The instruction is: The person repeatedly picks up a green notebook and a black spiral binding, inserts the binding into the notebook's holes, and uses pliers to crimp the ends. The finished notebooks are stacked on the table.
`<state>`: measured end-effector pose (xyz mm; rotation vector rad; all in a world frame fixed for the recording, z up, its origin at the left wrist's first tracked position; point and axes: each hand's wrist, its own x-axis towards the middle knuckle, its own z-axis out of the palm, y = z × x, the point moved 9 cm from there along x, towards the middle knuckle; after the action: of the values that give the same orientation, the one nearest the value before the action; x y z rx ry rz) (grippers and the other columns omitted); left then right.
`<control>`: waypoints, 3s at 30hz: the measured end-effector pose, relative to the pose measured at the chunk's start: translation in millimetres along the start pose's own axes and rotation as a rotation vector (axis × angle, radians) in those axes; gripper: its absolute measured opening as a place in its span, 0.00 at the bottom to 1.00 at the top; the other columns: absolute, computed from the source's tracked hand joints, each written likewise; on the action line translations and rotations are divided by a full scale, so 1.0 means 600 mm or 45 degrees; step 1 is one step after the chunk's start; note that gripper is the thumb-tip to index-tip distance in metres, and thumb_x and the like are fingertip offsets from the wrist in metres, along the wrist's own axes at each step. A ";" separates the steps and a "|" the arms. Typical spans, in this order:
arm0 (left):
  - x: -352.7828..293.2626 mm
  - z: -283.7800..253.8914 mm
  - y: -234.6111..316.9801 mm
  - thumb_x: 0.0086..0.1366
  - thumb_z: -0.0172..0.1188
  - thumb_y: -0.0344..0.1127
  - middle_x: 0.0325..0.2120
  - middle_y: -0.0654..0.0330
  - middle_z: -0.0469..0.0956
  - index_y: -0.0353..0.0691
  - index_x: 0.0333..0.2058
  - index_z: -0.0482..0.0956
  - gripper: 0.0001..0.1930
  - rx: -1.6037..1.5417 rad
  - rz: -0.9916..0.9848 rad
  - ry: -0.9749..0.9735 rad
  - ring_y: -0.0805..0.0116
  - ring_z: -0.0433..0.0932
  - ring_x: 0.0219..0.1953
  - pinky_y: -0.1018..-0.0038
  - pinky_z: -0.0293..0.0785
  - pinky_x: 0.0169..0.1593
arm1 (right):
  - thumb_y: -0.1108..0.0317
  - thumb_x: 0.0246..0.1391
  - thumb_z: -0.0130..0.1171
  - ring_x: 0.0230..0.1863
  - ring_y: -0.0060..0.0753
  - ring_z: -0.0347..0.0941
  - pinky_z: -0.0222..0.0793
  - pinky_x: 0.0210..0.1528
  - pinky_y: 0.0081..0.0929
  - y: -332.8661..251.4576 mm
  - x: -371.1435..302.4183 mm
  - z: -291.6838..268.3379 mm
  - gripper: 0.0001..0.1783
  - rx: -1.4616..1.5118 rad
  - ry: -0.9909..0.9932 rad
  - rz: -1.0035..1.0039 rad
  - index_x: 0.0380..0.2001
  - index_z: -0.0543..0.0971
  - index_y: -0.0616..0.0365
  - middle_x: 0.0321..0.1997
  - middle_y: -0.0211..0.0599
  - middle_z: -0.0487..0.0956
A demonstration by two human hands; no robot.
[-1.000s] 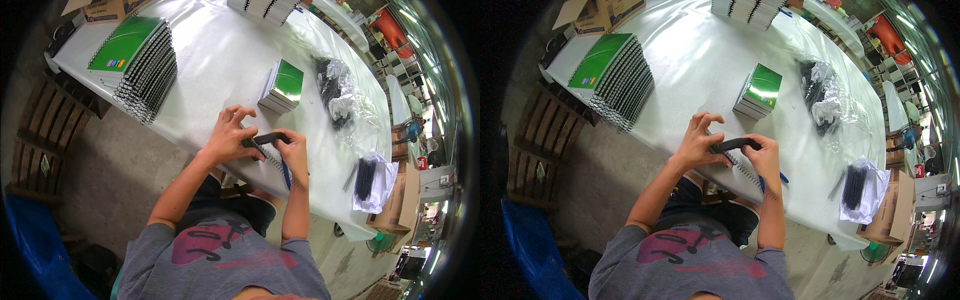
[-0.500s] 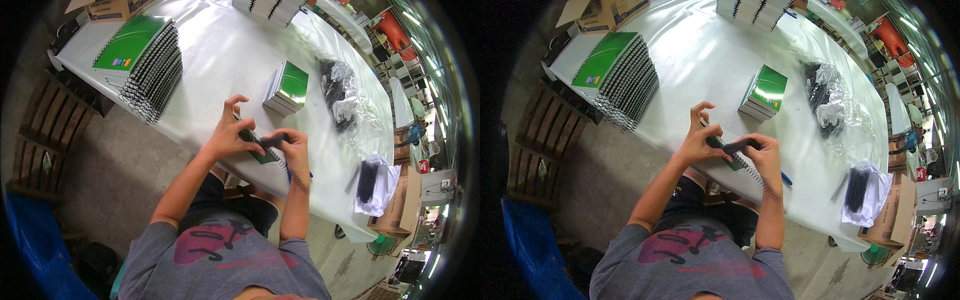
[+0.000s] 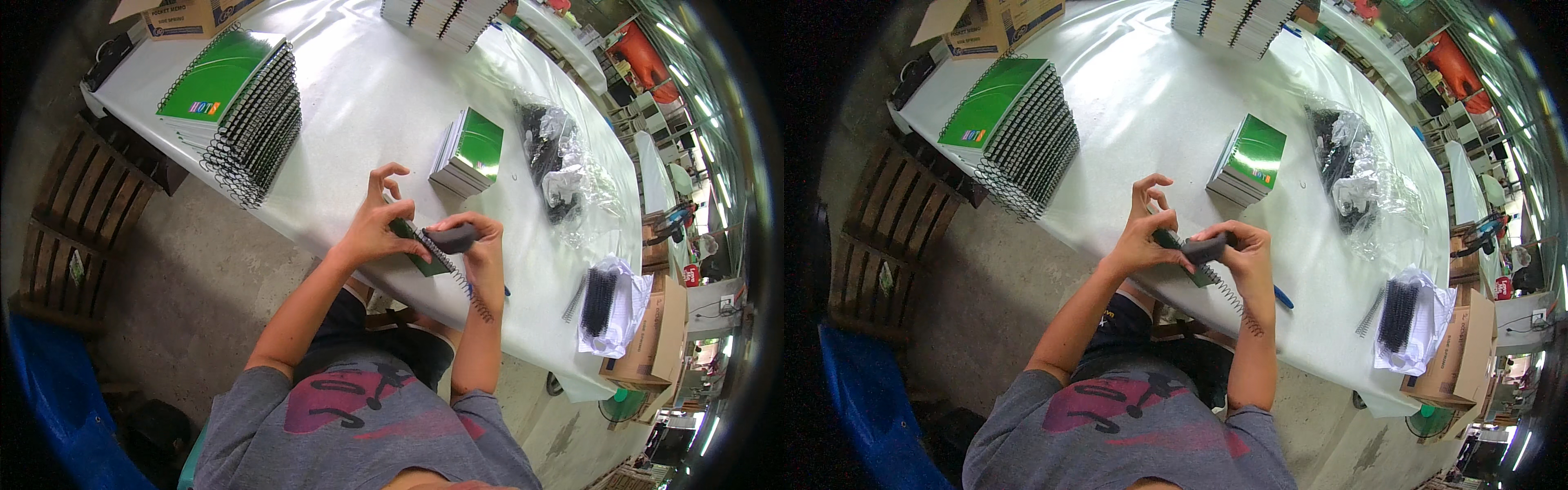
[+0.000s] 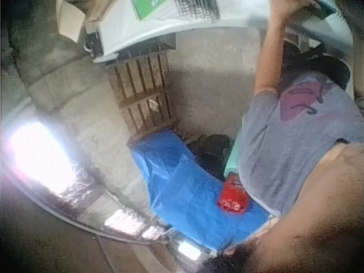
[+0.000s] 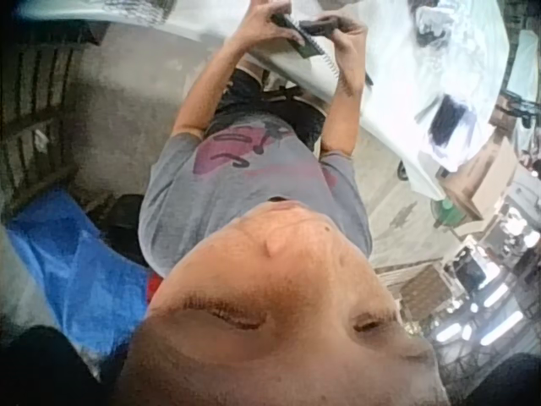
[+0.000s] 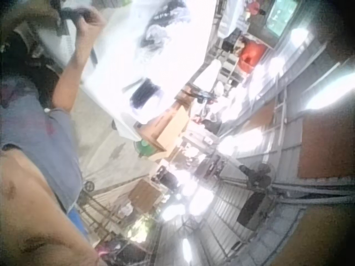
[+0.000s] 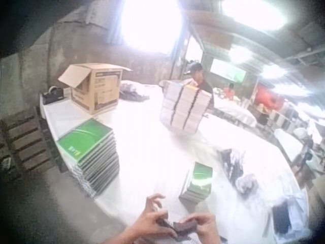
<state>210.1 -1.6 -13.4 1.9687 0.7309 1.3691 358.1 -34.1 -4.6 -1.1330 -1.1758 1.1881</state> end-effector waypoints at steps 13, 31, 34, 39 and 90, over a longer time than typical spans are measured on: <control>0.004 -0.005 -0.021 0.21 0.80 0.52 0.46 0.53 0.53 0.42 0.31 0.63 0.41 -0.044 -0.162 0.034 0.58 0.62 0.43 0.66 0.68 0.38 | 0.80 0.44 0.55 0.29 0.17 0.73 0.69 0.32 0.15 0.016 0.012 -0.011 0.08 -0.207 0.112 0.064 0.31 0.80 0.66 0.26 0.31 0.79; -0.001 0.001 -0.052 0.17 0.82 0.49 0.40 0.52 0.57 0.39 0.35 0.52 0.51 -0.234 -0.278 0.069 0.58 0.60 0.48 0.66 0.60 0.53 | 0.78 0.43 0.56 0.25 0.17 0.73 0.69 0.29 0.15 0.018 0.032 0.007 0.08 0.154 0.019 0.022 0.30 0.80 0.67 0.24 0.29 0.78; 0.000 0.001 -0.049 0.17 0.82 0.49 0.40 0.52 0.57 0.39 0.35 0.52 0.51 -0.214 -0.280 0.065 0.58 0.60 0.48 0.67 0.61 0.53 | 0.77 0.45 0.57 0.26 0.19 0.74 0.72 0.31 0.19 0.031 0.041 0.013 0.07 -0.186 -0.038 0.030 0.30 0.80 0.66 0.25 0.31 0.79; -0.005 0.002 -0.057 0.18 0.82 0.50 0.40 0.52 0.57 0.39 0.35 0.51 0.51 -0.204 -0.287 0.068 0.58 0.60 0.48 0.67 0.61 0.52 | 0.76 0.46 0.57 0.25 0.17 0.73 0.71 0.31 0.16 0.029 0.041 0.020 0.08 0.181 0.009 0.067 0.32 0.80 0.67 0.26 0.31 0.79; -0.013 -0.100 0.142 0.49 0.61 0.19 0.23 0.63 0.76 0.40 0.40 0.82 0.18 0.345 0.106 0.562 0.71 0.68 0.27 0.78 0.66 0.29 | 0.62 0.51 0.60 0.44 0.36 0.67 0.60 0.47 0.35 -0.131 -0.112 0.117 0.21 -1.059 0.162 -0.461 0.50 0.76 0.41 0.42 0.37 0.71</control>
<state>158.3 -52.1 62.3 1.9308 1.0941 1.8690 291.9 -104.5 74.7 -1.4750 -1.7490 0.3198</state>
